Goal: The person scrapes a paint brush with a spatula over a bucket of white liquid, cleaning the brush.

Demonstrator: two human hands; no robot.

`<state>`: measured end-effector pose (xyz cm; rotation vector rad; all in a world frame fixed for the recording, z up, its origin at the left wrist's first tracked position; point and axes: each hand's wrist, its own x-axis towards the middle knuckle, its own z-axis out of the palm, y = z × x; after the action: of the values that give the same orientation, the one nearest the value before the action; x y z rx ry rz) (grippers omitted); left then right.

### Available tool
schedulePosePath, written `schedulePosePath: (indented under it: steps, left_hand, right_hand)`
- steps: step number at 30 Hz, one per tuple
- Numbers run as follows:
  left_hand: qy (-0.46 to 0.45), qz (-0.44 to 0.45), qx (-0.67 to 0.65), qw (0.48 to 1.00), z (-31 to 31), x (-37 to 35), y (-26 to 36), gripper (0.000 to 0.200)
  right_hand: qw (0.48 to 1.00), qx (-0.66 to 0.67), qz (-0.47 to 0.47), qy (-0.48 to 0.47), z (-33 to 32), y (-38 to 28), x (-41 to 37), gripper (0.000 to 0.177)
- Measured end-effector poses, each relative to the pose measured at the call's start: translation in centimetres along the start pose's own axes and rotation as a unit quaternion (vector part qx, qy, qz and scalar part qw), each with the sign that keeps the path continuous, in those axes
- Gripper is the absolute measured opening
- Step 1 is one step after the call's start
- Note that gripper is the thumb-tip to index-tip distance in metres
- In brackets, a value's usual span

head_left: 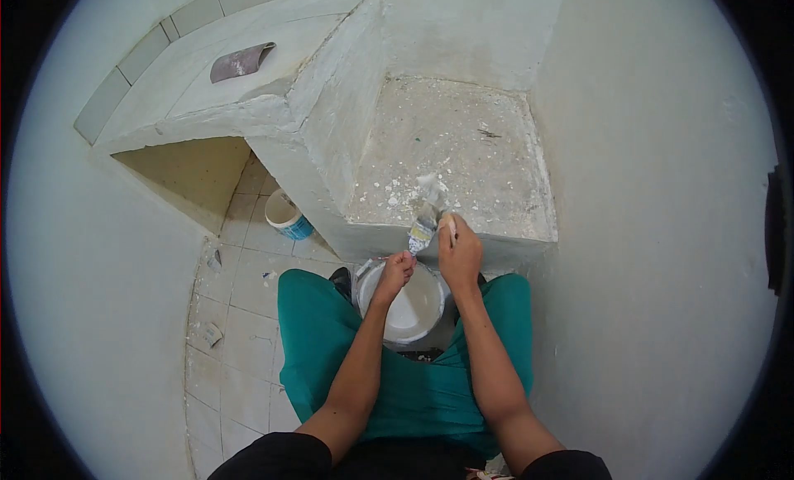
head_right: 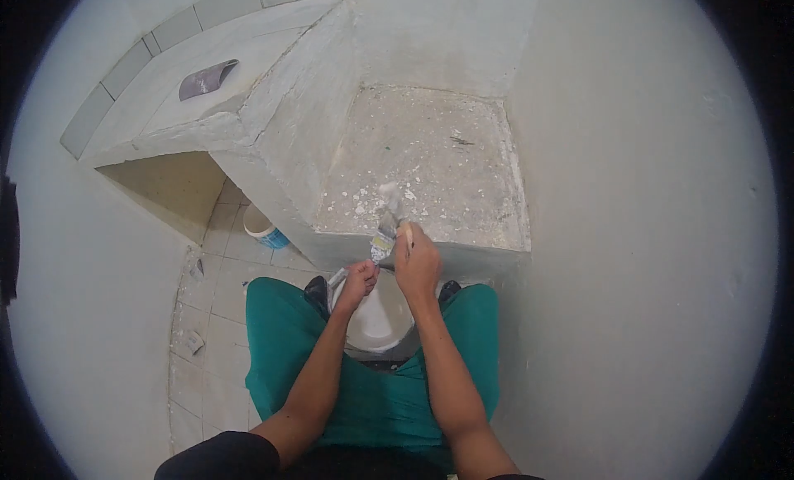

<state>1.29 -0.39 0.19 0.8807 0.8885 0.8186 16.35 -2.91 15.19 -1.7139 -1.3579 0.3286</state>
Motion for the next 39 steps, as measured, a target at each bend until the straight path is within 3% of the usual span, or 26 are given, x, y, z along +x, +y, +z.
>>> schedulePosePath:
  steps: [2, 5, 10, 16, 20, 23, 26, 29, 32, 35, 39]
  left_hand:
    - [0.023, -0.002, -0.015, 1.0, -0.1, -0.2, -0.3, 0.035]
    - [0.053, -0.004, -0.043, 0.998, -0.1, -0.2, -0.5, 0.037]
    - [0.052, 0.004, -0.019, 0.998, 0.5, -0.4, 0.1, 0.036]
    - [0.083, -0.033, -0.172, 0.981, 3.4, -3.6, -1.0, 0.033]
    - [0.123, -0.054, -0.193, 0.972, 4.9, -6.7, -1.3, 0.036]
    - [0.134, -0.077, -0.181, 0.971, 5.3, -7.5, -1.0, 0.035]
    - [0.12, -0.046, -0.165, 0.978, 5.1, -6.9, -1.4, 0.035]
    - [0.119, -0.046, -0.154, 0.98, 4.8, -6.5, -1.2, 0.034]
    - [0.115, -0.057, -0.163, 0.978, 4.7, -6.5, -0.8, 0.033]
    - [0.127, -0.062, -0.178, 0.974, 4.7, -6.7, -0.2, 0.032]
    - [0.119, -0.061, -0.169, 0.976, 4.5, -6.4, -0.1, 0.032]
  right_hand:
    - [0.996, 0.009, -0.049, 0.073, 1.3, 1.5, 0.2, 0.036]
    - [0.995, 0.012, -0.046, 0.086, 1.4, 2.6, 1.5, 0.04]
    - [0.998, -0.028, -0.045, 0.031, 1.9, 4.3, 0.7, 0.042]
    - [0.997, -0.055, -0.046, 0.021, 1.3, 4.7, -1.9, 0.041]
    - [0.996, -0.079, -0.026, -0.016, 1.4, 4.4, -4.8, 0.04]
    - [0.995, -0.091, -0.041, 0.007, 2.4, 4.6, -6.3, 0.04]
    - [0.994, -0.1, -0.041, 0.003, 2.9, 5.0, -7.2, 0.041]
    - [0.986, -0.156, -0.011, -0.066, 3.7, 6.3, -7.9, 0.056]
    - [0.986, -0.155, -0.001, -0.055, 4.0, 7.1, -8.3, 0.062]
    - [0.988, -0.153, -0.018, -0.029, 3.7, 6.6, -8.1, 0.04]
    - [0.989, -0.142, 0.004, -0.033, 3.7, 7.3, -8.1, 0.038]
